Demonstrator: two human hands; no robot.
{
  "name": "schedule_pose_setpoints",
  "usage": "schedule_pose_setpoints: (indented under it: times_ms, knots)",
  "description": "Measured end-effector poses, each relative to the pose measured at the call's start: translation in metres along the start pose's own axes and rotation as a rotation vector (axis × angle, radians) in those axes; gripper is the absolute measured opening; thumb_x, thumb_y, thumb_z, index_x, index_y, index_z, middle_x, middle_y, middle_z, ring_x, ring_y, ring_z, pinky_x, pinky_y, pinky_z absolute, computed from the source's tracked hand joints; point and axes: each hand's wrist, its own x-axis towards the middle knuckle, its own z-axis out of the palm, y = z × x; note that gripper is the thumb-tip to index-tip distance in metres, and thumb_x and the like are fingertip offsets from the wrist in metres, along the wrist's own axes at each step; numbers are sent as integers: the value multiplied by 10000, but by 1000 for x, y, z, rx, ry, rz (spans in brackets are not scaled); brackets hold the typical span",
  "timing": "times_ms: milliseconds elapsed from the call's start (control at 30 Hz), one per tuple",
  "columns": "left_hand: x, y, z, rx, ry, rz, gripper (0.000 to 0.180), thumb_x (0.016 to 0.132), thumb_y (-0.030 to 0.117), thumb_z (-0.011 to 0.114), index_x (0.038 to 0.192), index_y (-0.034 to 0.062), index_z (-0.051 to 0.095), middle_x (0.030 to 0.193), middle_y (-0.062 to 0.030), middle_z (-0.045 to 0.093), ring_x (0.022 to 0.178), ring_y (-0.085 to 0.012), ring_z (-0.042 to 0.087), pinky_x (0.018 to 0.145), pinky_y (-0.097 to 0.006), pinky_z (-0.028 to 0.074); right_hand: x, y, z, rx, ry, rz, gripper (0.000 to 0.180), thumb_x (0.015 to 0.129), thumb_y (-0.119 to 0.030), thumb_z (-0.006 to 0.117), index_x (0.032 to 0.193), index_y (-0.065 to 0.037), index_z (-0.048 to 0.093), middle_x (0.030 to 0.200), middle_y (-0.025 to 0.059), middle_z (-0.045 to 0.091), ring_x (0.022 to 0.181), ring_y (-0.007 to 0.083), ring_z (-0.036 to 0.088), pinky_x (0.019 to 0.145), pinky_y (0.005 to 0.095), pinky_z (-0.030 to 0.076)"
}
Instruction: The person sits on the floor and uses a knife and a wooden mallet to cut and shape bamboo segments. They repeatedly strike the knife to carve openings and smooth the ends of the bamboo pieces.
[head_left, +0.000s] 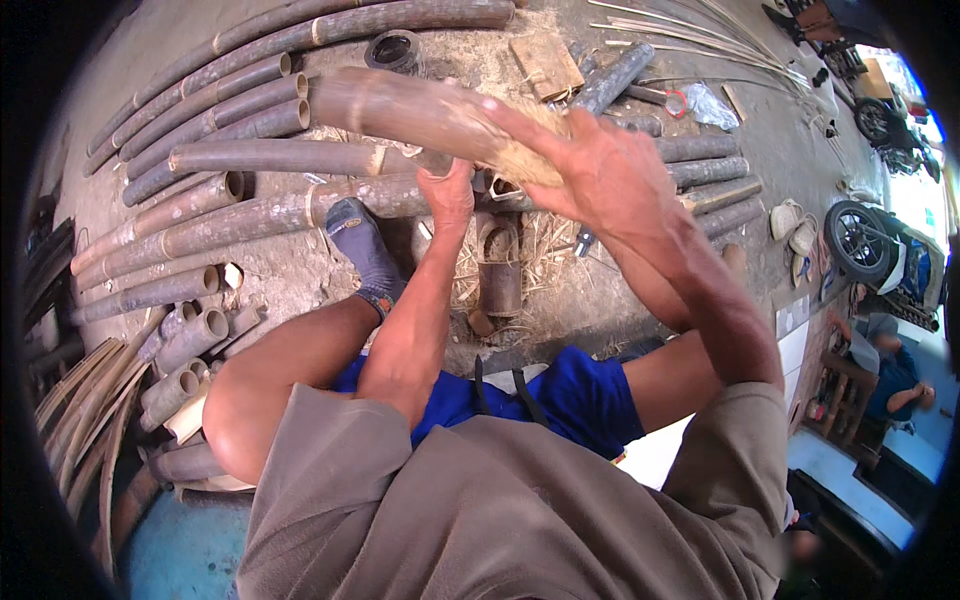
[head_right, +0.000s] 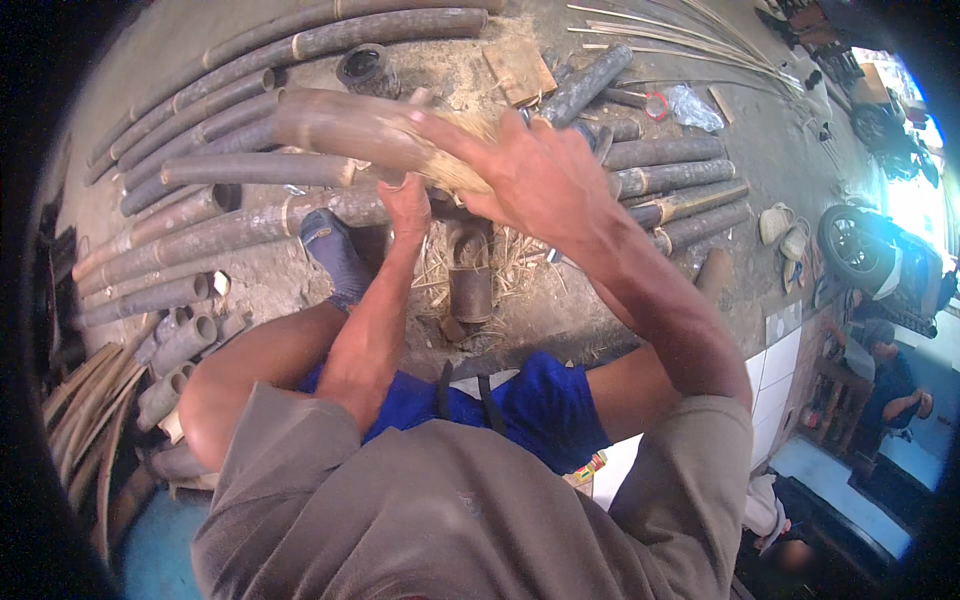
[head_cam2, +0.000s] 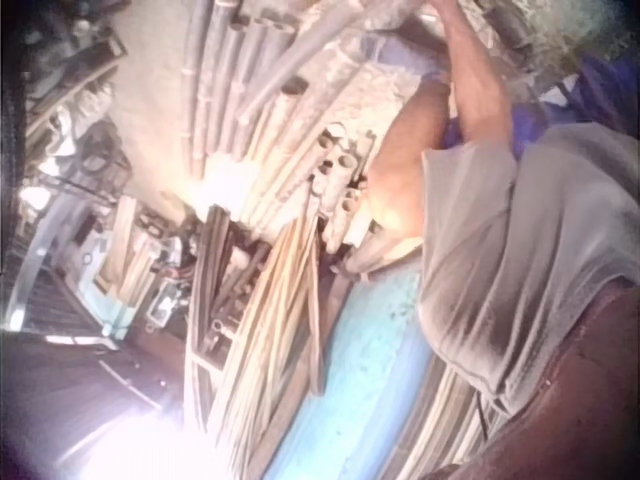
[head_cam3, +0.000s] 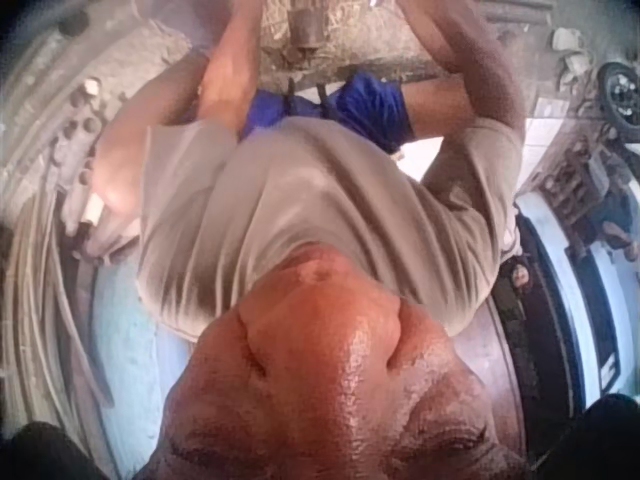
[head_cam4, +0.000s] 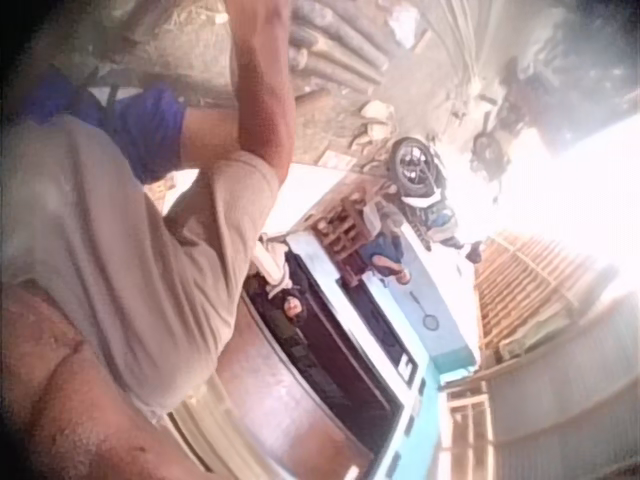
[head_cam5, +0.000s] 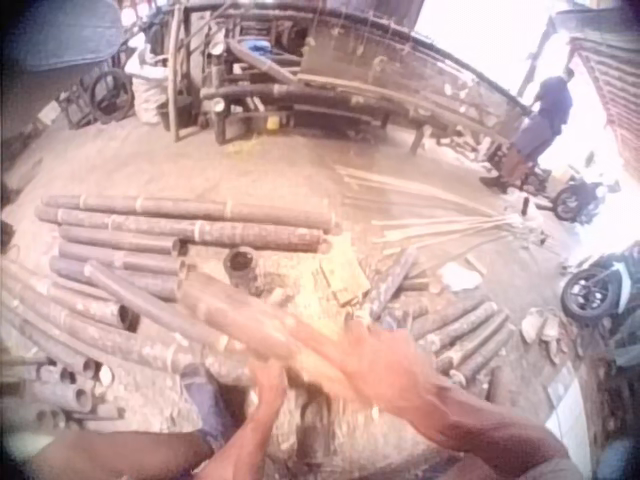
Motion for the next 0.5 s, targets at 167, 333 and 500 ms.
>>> schedule_pose_setpoints:
  times_ms: [167,333,500]
  knots:
    - [2,-29,-20,163,-72,119,255,927,105,728,1148,-17,695,1131,-72,738,1021,-154,663,927,-335,518,24,-4,-13,58,44,-172,858,859,-467,750,1604,-475,326,928,211,665,713,356,720,604,447,585]
    - [1,-24,-13,29,-44,51,330,929,103,716,1227,-27,660,1196,-89,716,1104,-182,649,1006,-352,491,49,-10,-20,15,52,-240,894,835,-414,764,1604,-496,317,865,188,653,719,356,710,600,444,577]
    - [6,-54,-36,208,-112,59,477,972,188,692,1371,-31,548,1352,-125,632,1221,-225,597,1062,-395,478,53,-13,-5,6,-4,-278,879,829,-424,762,1599,-481,341,873,197,668,637,346,695,552,426,560]
